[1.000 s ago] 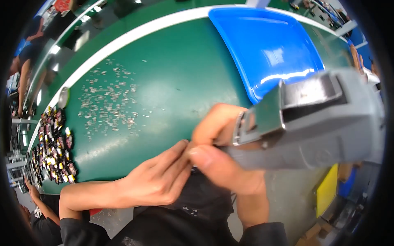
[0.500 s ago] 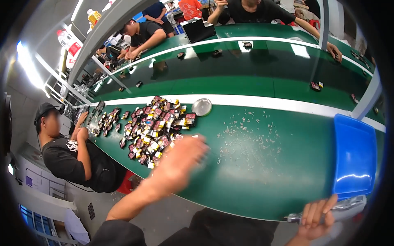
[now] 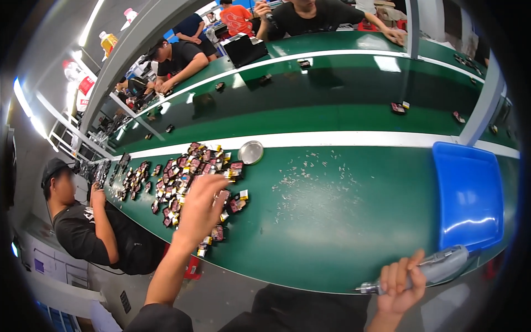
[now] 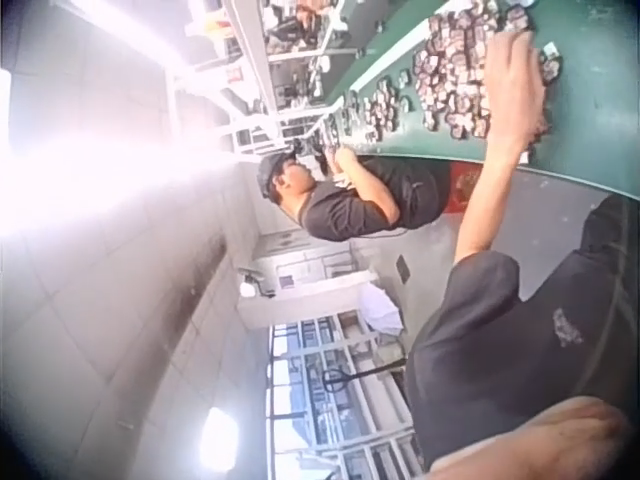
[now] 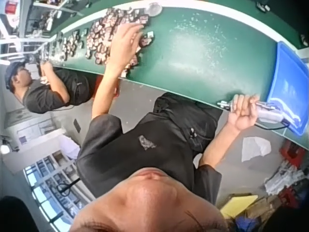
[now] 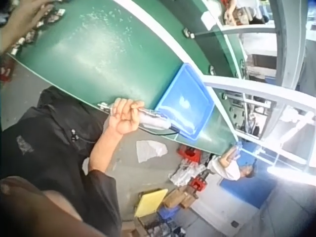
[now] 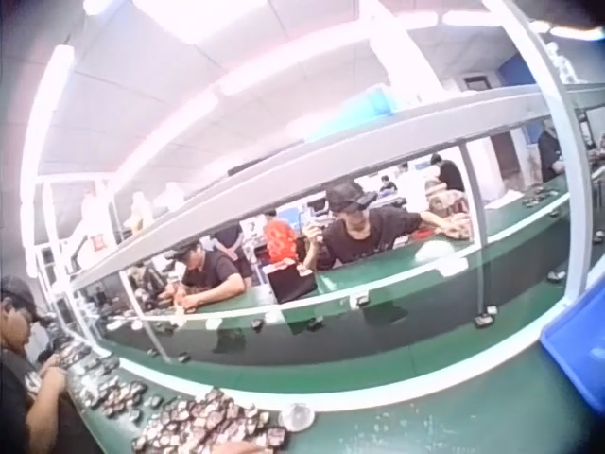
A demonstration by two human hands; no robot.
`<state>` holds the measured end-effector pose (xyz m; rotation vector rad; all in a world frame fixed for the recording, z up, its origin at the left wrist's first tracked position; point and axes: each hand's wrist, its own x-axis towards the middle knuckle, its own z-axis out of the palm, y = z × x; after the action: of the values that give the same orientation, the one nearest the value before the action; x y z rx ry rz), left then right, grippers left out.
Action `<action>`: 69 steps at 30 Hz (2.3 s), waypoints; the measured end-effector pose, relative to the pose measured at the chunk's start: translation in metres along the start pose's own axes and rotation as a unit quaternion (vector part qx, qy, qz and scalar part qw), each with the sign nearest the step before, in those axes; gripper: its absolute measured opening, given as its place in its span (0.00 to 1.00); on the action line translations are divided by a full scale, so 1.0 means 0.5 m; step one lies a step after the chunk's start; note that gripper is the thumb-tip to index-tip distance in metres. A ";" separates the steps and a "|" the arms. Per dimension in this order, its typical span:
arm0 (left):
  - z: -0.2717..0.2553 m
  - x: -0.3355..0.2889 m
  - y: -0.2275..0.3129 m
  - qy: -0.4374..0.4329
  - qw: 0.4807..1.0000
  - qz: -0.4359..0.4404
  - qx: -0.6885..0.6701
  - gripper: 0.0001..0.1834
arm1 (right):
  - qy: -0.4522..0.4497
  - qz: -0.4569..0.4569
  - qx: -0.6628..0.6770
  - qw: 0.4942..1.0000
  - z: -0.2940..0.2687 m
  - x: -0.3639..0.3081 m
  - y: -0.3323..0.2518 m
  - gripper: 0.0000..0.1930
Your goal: Manually assemble small electronic components and fasten with a pneumatic screwdriver on a production line.
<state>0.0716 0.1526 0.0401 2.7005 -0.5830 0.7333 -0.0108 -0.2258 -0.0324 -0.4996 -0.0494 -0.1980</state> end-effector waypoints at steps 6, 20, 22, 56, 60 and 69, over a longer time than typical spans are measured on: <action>0.120 0.038 0.024 -0.055 0.995 0.080 -0.022 0.10 | 0.018 0.012 0.013 1.000 0.008 0.001 0.007 0.03; 0.141 0.055 0.020 -0.109 0.983 0.126 0.078 0.05 | -0.004 0.000 0.038 0.999 0.003 0.000 0.004 0.04; 0.149 0.062 0.013 -0.122 0.977 0.157 0.073 0.03 | -0.007 -0.003 0.036 0.999 0.001 -0.001 0.002 0.04; 0.104 -0.161 0.374 -0.158 0.508 -0.261 -0.806 0.11 | 0.054 -0.097 0.081 0.991 0.142 -0.072 0.024 0.06; 0.100 -0.159 0.377 -0.168 0.502 -0.263 -0.807 0.12 | 0.040 -0.082 0.086 0.992 0.134 -0.082 0.020 0.06; 0.099 -0.160 0.373 -0.205 0.431 -0.275 -0.835 0.13 | -0.004 -0.085 0.045 0.995 0.133 -0.083 0.013 0.06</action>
<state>-0.0545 -0.0049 -0.0137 0.8214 -0.1485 -0.6054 -0.0499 -0.1807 0.0188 -0.4070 -0.1086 -0.3588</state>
